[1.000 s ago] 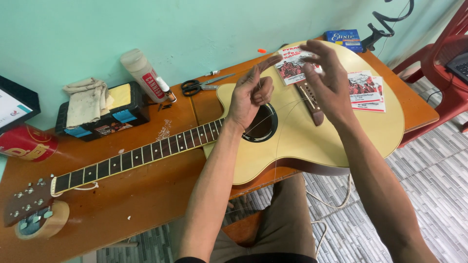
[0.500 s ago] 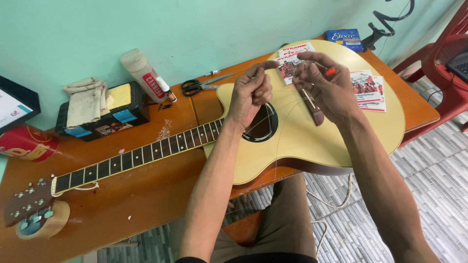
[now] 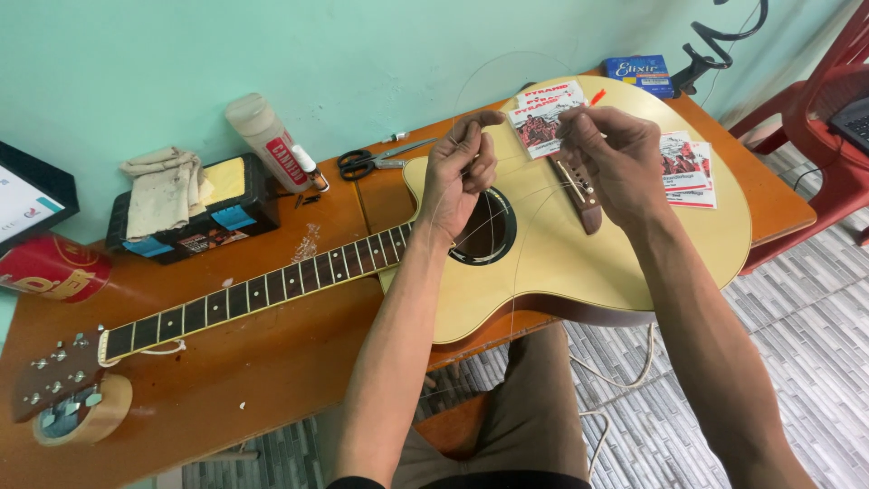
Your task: The person replaces guitar strings on an acoustic guitar. They thread a new string through the bridge, pull it taut, and secure it at the bridge pin. The process is repeated for multiple strings, with the person handling string packages and the guitar throughout.
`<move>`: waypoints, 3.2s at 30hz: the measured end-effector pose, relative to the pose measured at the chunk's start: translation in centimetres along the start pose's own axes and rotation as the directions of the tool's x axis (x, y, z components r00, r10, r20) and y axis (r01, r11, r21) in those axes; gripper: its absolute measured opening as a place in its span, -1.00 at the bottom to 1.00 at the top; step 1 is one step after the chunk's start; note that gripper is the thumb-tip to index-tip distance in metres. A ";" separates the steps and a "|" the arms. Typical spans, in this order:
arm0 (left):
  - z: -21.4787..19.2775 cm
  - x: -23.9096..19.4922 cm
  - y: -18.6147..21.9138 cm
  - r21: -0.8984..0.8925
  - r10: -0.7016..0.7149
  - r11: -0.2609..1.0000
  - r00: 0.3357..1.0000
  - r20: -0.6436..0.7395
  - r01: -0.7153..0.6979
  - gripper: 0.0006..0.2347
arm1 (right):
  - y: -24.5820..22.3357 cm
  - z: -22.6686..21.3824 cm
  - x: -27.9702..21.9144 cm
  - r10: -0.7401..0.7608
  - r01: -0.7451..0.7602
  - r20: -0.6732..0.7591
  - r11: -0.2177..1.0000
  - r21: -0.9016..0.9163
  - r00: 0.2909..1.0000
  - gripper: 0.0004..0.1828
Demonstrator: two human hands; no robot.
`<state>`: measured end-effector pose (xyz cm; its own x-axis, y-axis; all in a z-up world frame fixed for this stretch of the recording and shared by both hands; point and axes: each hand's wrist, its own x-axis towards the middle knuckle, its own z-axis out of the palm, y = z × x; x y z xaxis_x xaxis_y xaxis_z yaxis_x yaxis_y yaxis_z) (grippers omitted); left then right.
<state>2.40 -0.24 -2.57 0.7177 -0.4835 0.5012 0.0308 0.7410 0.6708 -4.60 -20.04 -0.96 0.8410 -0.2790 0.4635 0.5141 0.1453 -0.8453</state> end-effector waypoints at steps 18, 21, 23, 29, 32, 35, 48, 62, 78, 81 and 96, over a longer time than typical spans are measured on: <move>-1.3 -1.8 5.0 0.282 0.222 0.933 0.974 0.039 -0.224 -0.82 | -0.8 -0.3 0.2 0.047 -0.043 -0.026 0.989 0.141 0.999 -0.85; 0.9 -3.4 9.2 0.334 0.254 0.905 0.965 0.071 -0.263 -0.81 | -1.0 0.0 0.1 0.079 -0.072 -0.032 0.982 0.177 0.996 -0.84; 1.2 -4.3 11.3 0.267 0.266 0.921 0.959 0.097 -0.283 -0.84 | -1.4 0.3 -0.1 0.085 -0.078 -0.032 0.980 0.181 0.996 -0.84; 0.6 -6.7 17.3 0.074 0.320 0.937 0.924 0.211 -0.341 -0.88 | -1.9 0.7 -0.2 0.111 -0.103 -0.034 0.978 0.179 0.993 -0.84; -0.1 -9.5 20.1 0.111 0.335 0.920 0.900 0.278 -0.376 -0.85 | -1.6 0.1 0.0 0.141 -0.131 -0.053 0.979 0.156 0.989 -0.84; 1.7 -13.1 22.4 0.200 0.390 0.863 0.863 0.322 -0.465 -0.85 | -3.1 0.8 -0.3 0.213 -0.203 -0.072 0.971 0.124 0.974 -0.87; -6.5 -33.5 28.5 0.169 0.735 0.677 0.667 -0.122 -0.716 -0.83 | -3.6 1.5 -0.3 0.225 -0.228 -0.100 0.974 -0.019 0.969 -0.85; 0.3 -17.7 25.5 0.676 0.122 0.734 0.992 -0.036 -0.066 -0.69 | -4.0 6.6 -2.4 0.083 -0.010 0.288 0.969 -0.245 0.954 -0.86; -0.8 -14.6 20.5 0.653 0.278 0.749 0.948 -0.154 -0.113 -0.75 | -4.2 15.3 -4.7 0.071 0.078 0.498 0.959 -0.273 0.864 -0.93; -1.7 -14.0 18.4 0.657 0.210 0.751 0.968 -0.136 -0.070 -0.78 | -3.6 18.6 -5.2 0.032 0.137 0.540 0.953 -0.269 0.841 -0.93; -7.2 -17.8 21.1 0.647 0.258 0.762 0.931 -0.257 -0.032 -0.88 | -3.1 24.4 -4.1 0.243 0.079 0.591 0.881 -0.466 0.769 -0.78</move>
<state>-4.69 27.35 -1.27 0.8553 -0.1393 0.4991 -0.4499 0.2784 0.8486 -5.52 3.81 6.23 0.8717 0.3812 0.3078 0.4408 -0.3359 -0.8324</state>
